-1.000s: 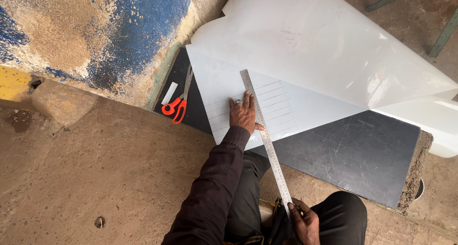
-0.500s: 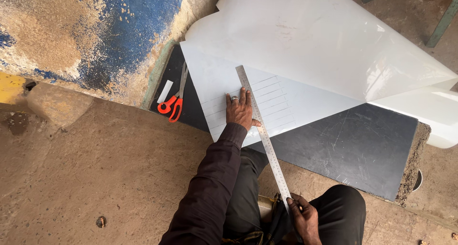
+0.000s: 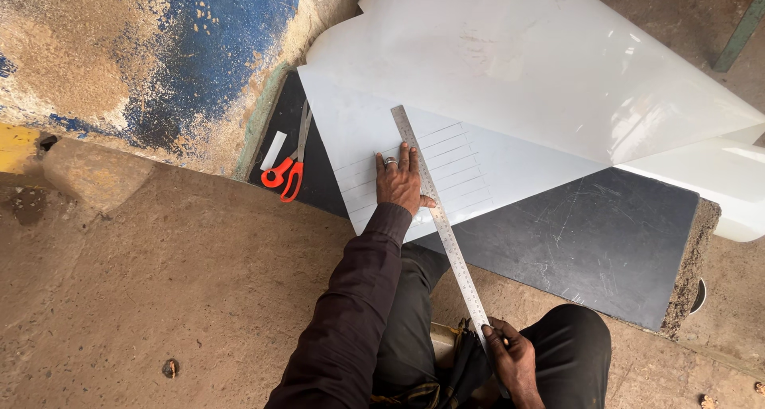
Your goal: The person sits at a workbench with a large roll of white flexible sheet material. They hold a steel ruler across the sheet and mark a grid of lines with a pen, repositioning the ruler repeatedly, then pick up scissors and begin cutting the sheet along the marked lines.
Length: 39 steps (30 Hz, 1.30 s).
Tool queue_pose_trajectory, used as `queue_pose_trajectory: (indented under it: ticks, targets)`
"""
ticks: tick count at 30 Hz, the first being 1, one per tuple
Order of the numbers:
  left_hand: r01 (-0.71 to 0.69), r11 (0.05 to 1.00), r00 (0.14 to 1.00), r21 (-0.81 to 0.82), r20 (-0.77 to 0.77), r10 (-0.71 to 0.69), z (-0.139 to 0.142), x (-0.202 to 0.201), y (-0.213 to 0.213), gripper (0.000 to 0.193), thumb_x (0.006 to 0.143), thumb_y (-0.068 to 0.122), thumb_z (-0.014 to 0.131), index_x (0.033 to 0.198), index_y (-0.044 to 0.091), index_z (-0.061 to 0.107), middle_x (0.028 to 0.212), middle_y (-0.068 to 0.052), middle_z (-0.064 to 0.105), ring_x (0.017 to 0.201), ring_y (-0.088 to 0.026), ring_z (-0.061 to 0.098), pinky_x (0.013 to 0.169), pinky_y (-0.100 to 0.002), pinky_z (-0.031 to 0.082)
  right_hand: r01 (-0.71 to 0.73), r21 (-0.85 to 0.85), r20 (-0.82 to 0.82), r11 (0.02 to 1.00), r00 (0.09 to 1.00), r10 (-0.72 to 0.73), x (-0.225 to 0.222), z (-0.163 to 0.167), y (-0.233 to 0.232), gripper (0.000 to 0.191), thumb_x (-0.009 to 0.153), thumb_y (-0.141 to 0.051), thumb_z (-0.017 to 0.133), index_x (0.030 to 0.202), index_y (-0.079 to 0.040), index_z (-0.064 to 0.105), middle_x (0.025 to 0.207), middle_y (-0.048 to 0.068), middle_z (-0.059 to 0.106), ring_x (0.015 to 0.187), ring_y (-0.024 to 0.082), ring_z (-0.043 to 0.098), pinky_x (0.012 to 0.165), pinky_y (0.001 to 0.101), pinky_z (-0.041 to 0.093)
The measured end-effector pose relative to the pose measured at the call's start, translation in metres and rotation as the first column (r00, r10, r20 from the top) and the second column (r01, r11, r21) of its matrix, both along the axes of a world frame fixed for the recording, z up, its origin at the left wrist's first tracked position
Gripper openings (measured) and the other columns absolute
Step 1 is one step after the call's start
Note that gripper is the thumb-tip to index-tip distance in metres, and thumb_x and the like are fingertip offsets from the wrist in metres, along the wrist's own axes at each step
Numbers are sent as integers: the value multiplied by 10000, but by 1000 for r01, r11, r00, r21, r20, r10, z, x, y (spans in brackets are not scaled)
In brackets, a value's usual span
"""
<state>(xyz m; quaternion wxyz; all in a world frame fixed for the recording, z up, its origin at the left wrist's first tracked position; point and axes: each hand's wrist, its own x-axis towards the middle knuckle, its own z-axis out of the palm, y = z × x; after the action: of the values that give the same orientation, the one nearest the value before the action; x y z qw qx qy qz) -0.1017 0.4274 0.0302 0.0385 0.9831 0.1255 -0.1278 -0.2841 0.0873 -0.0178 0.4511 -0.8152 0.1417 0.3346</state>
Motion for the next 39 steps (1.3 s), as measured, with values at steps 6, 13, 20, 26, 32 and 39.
queue_pose_trajectory:
  ticks: [6, 13, 20, 26, 32, 39]
  targets:
    - [3, 1000, 1000, 3, 8, -3, -5, 1, 0, 1388, 468, 745, 796, 1523, 12, 272, 1593, -198, 266, 1273, -386, 502, 1191, -595, 151, 7, 29, -6, 1000, 1000, -6, -1, -5, 0, 349, 886, -311, 679, 1138, -82, 753, 758, 88, 767, 620, 146, 660, 571, 312, 532]
    - [8, 1000, 1000, 11, 26, -8, -9, 0, 0, 1379, 465, 749, 786, 1518, 15, 285, 1589, -196, 277, 1270, -389, 507, 1190, -595, 155, -2, 30, 0, 1000, 1000, 2, -2, -9, -2, 339, 887, -305, 677, 1129, -80, 753, 739, 79, 762, 613, 139, 652, 568, 306, 526]
    - [10, 1000, 1000, 24, -4, -10, -9, 1, 1, 1371, 480, 755, 777, 1524, 19, 276, 1596, -190, 273, 1276, -382, 504, 1197, -593, 148, -97, -76, 179, 992, 978, 109, 6, 10, 2, 434, 862, -387, 684, 1235, -166, 695, 909, 66, 767, 732, 129, 712, 625, 307, 594]
    - [18, 997, 1000, 69, -9, -18, -7, -1, -2, 1384, 497, 793, 743, 1530, 21, 240, 1600, -175, 262, 1306, -371, 481, 1195, -576, 147, -323, -386, 630, 864, 591, 503, 51, 38, 36, 483, 916, -432, 587, 1351, -223, 593, 1323, 23, 643, 635, 156, 712, 492, 291, 577]
    - [14, 998, 1000, 69, -29, -12, 3, -1, -3, 1401, 493, 785, 751, 1545, 21, 228, 1599, -185, 259, 1284, -365, 493, 1197, -579, 140, -507, -566, 625, 649, 249, 740, 111, 35, 101, 565, 918, -430, 595, 1424, -188, 521, 1492, -22, 488, 517, 139, 646, 512, 292, 564]
    - [16, 998, 1000, 65, -1, -16, 2, 0, 2, 1391, 493, 772, 767, 1533, 8, 250, 1600, -185, 274, 1295, -370, 490, 1195, -588, 142, -481, -609, 639, 630, 173, 750, 112, 31, 112, 545, 922, -351, 616, 1425, -167, 522, 1498, -24, 491, 493, 139, 618, 565, 298, 564]
